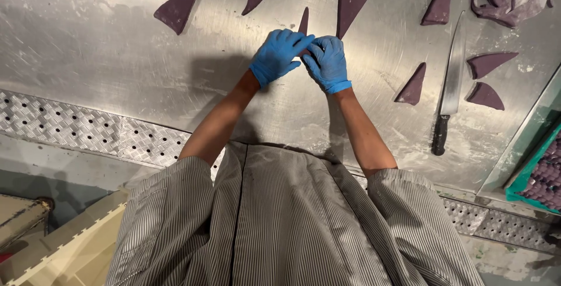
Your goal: Roll triangular pieces of purple dough into small croissant shapes and arrange them on a tray.
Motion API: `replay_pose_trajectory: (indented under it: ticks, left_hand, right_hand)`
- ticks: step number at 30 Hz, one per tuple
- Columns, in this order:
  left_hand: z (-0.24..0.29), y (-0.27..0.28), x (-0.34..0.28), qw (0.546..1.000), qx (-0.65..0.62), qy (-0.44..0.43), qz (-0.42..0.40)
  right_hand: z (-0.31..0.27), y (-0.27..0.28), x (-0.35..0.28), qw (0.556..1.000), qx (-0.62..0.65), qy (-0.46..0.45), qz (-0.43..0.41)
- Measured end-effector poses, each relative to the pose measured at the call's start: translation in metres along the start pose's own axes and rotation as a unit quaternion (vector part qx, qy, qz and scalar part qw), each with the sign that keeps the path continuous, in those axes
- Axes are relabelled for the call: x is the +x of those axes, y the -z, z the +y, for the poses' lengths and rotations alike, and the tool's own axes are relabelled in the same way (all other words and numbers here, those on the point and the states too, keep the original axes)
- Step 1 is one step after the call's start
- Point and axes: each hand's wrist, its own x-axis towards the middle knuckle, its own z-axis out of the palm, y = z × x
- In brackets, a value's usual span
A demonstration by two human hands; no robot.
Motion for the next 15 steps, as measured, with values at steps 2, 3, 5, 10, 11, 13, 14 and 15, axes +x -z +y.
replay_pose_trajectory:
  ticks: [2, 3, 5, 10, 11, 13, 14, 15]
  left_hand:
    - [-0.004, -0.029, -0.006, 0.999, 0.02, 0.012, -0.029]
    - [-0.005, -0.043, -0.01, 0.997, 0.041, 0.026, -0.058]
    - [0.001, -0.02, -0.002, 0.984, -0.116, 0.12, -0.061]
    - [0.018, -0.019, 0.005, 0.664, -0.617, 0.422, -0.003]
    - [0.022, -0.021, -0.002, 0.607, -0.673, 0.422, 0.019]
    - [0.034, -0.001, 0.001, 0.55, -0.726, 0.413, 0.034]
    - [0.045, 0.021, 0.008, 0.503, -0.748, 0.431, 0.032]
    - [0.056, 0.043, 0.014, 0.455, -0.768, 0.45, 0.03]
  right_hand:
    - [0.004, -0.004, -0.003, 1.0, 0.008, -0.024, 0.008]
    - [0.005, -0.006, -0.005, 0.999, 0.017, -0.048, 0.015]
    - [-0.011, -0.005, -0.011, 0.989, 0.107, -0.092, 0.052]
    - [-0.019, 0.017, -0.002, 0.913, 0.353, -0.174, 0.106]
    - [-0.022, 0.026, -0.001, 0.905, 0.376, -0.188, 0.061]
    - [-0.024, 0.044, 0.003, 0.896, 0.395, -0.2, 0.025]
    - [-0.023, 0.054, 0.002, 0.887, 0.409, -0.215, -0.003]
    - [-0.022, 0.063, 0.001, 0.876, 0.423, -0.23, -0.031]
